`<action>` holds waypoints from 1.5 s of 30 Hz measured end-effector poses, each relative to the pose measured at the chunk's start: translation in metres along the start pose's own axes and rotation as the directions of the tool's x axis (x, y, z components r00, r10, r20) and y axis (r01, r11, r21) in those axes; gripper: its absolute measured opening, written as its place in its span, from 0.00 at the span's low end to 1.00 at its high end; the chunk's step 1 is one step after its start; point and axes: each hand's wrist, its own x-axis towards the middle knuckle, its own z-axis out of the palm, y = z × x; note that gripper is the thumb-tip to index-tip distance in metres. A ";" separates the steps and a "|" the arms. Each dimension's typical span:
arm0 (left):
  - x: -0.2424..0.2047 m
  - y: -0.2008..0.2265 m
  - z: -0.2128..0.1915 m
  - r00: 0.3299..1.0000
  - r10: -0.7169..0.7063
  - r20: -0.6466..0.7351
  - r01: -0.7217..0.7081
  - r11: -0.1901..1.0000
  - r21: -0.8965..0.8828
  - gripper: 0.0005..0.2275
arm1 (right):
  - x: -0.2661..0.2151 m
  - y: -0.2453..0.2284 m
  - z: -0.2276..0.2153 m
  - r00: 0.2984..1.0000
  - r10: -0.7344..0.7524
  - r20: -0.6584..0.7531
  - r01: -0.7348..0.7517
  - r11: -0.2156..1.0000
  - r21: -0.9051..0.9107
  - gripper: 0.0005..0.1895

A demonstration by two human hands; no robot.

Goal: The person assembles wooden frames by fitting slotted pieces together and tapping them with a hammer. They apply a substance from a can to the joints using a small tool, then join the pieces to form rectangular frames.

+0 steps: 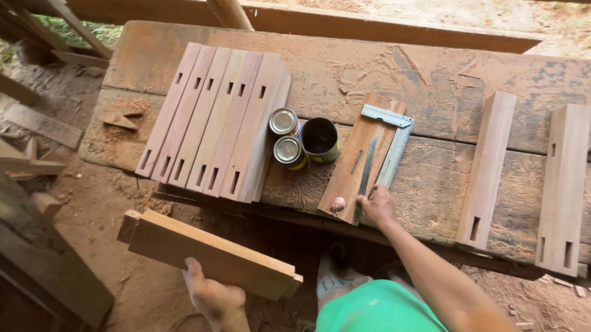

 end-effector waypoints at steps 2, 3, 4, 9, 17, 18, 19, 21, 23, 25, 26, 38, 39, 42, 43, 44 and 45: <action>0.007 0.006 0.006 0.999 -0.016 0.041 0.015 1.000 0.017 0.22 | 0.000 0.016 0.016 1.000 -0.011 -0.029 0.010 0.999 -0.046 0.28; 0.013 0.006 0.008 0.998 -0.023 0.052 0.023 1.000 0.014 0.22 | 0.000 0.013 0.016 0.999 -0.007 -0.041 0.005 0.999 -0.048 0.28; 0.019 0.006 0.010 0.997 -0.019 0.075 0.016 0.999 0.030 0.22 | 0.000 0.011 0.017 0.999 0.010 -0.043 -0.011 1.000 -0.011 0.28; 0.028 0.022 0.027 0.991 -0.062 0.115 0.048 0.991 0.123 0.25 | -0.002 0.014 0.023 0.992 0.105 -0.065 -0.099 0.991 0.085 0.30; 0.055 0.019 0.036 0.977 -0.070 0.201 0.046 0.991 0.125 0.23 | -0.028 0.025 0.038 0.990 0.119 -0.079 -0.121 0.992 -0.023 0.31; 0.058 0.018 0.036 0.975 -0.072 0.209 0.046 0.991 0.127 0.23 | -0.028 0.023 0.037 0.989 0.124 -0.085 -0.126 0.992 -0.019 0.31; 0.061 0.016 0.037 0.975 -0.075 0.207 0.051 0.992 0.118 0.22 | -0.029 0.023 0.037 0.989 0.129 -0.074 -0.128 0.992 0.011 0.30; 0.064 0.013 0.040 0.974 -0.076 0.212 0.052 0.992 0.114 0.21 | -0.034 0.017 0.027 0.988 0.138 -0.065 -0.135 0.990 0.047 0.30; 0.065 0.009 0.043 0.963 -0.054 0.265 0.031 0.995 0.090 0.24 | -0.042 0.006 0.008 0.984 0.180 -0.006 -0.178 0.977 0.118 0.24; 0.062 0.003 0.051 0.954 -0.036 0.299 0.013 0.997 0.076 0.26 | -0.052 0.023 -0.012 0.981 0.181 -0.070 -0.166 0.970 0.179 0.21; 0.060 0.001 0.055 0.943 -0.016 0.331 -0.003 0.998 0.055 0.28 | -0.057 0.032 -0.022 0.974 0.180 -0.137 -0.145 0.961 0.235 0.20; -0.082 -0.088 0.140 0.867 -0.223 0.445 0.222 0.973 0.054 0.21 | -0.027 0.102 -0.055 0.918 -0.390 -0.065 0.378 0.914 -0.144 0.24; -0.095 -0.104 0.144 0.856 -0.238 0.460 0.234 0.970 0.068 0.21 | -0.040 0.100 -0.082 0.925 -0.372 -0.081 0.358 0.922 -0.146 0.24; -0.141 -0.167 0.156 0.821 -0.252 0.513 0.275 0.961 0.033 0.17 | -0.075 0.122 -0.165 0.885 -0.454 -0.102 0.460 0.886 0.055 0.21; -0.153 -0.192 0.159 0.782 -0.220 0.583 0.309 0.949 -0.056 0.17 | -0.083 0.139 -0.191 0.943 -0.331 0.038 0.320 0.930 0.180 0.20; -0.165 -0.214 0.161 0.740 -0.183 0.647 0.350 0.926 -0.139 0.18 | -0.093 0.155 -0.217 0.957 -0.217 0.192 0.159 0.946 0.282 0.20; -0.182 -0.238 0.171 0.734 -0.169 0.658 0.342 0.929 -0.143 0.18 | -0.099 0.174 -0.244 0.957 -0.229 0.178 0.171 0.942 0.290 0.20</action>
